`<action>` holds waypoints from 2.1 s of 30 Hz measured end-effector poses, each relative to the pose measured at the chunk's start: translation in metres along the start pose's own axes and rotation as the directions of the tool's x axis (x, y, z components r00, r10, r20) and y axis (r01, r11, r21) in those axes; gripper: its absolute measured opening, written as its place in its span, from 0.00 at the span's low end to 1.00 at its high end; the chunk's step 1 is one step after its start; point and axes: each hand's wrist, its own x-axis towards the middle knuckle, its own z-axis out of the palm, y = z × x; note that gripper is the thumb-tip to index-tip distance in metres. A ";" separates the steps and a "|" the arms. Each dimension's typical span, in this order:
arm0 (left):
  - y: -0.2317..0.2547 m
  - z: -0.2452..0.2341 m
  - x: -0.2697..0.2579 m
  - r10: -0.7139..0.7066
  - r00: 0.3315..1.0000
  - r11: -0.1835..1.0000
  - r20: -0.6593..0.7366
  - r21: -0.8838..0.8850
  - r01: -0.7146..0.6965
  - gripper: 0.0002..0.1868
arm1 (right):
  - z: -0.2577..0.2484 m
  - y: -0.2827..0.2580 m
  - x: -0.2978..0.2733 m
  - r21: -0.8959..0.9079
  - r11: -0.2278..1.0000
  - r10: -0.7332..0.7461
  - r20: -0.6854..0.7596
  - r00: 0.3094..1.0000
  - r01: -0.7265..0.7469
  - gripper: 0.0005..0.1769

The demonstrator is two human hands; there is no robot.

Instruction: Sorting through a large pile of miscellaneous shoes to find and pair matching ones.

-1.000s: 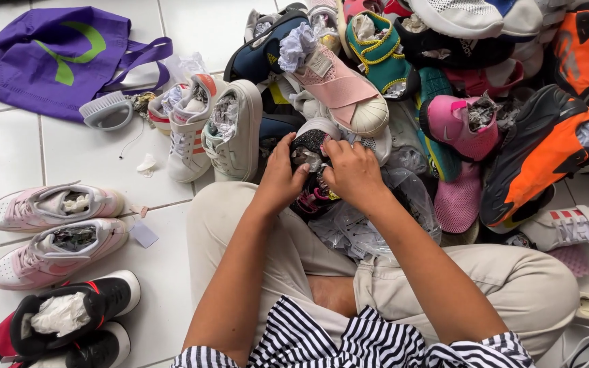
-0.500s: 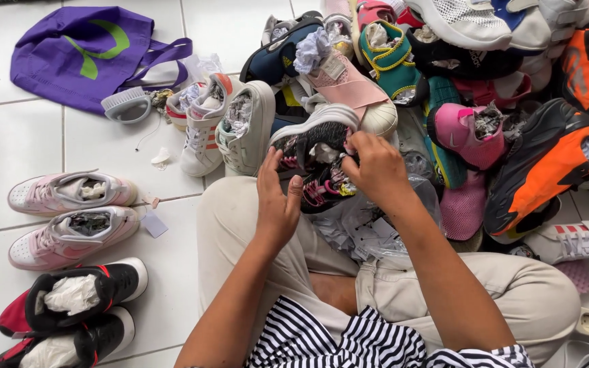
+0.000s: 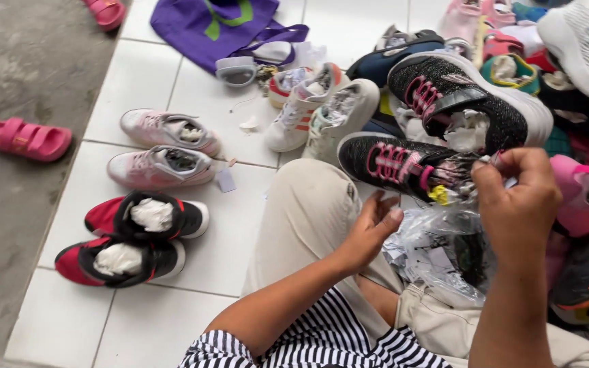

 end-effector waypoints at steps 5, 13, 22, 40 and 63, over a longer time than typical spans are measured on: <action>0.054 -0.019 -0.024 0.161 0.947 0.923 -0.277 -0.297 -0.243 0.49 | 0.046 -0.070 -0.029 0.173 0.983 -0.060 0.024 0.998 0.055 0.11; 0.132 -0.142 -0.081 0.242 0.642 0.944 -0.727 0.022 -0.330 0.57 | 0.172 -0.145 -0.054 0.627 0.704 -0.089 0.543 0.835 -0.333 0.24; 0.194 -0.293 -0.100 0.100 0.505 0.990 -0.857 0.134 0.032 0.64 | 0.312 -0.228 -0.047 0.585 0.418 -0.279 0.811 0.514 -0.695 0.21; 0.200 -0.390 -0.091 0.076 0.631 0.785 -0.772 0.436 0.439 0.57 | 0.365 -0.279 -0.075 0.277 0.943 -0.124 0.805 0.581 -0.183 0.16; 0.161 -0.371 -0.072 0.782 0.412 0.426 -0.467 0.884 0.192 0.31 | 0.200 -0.119 -0.068 0.473 0.838 -0.177 0.708 0.683 -0.273 0.16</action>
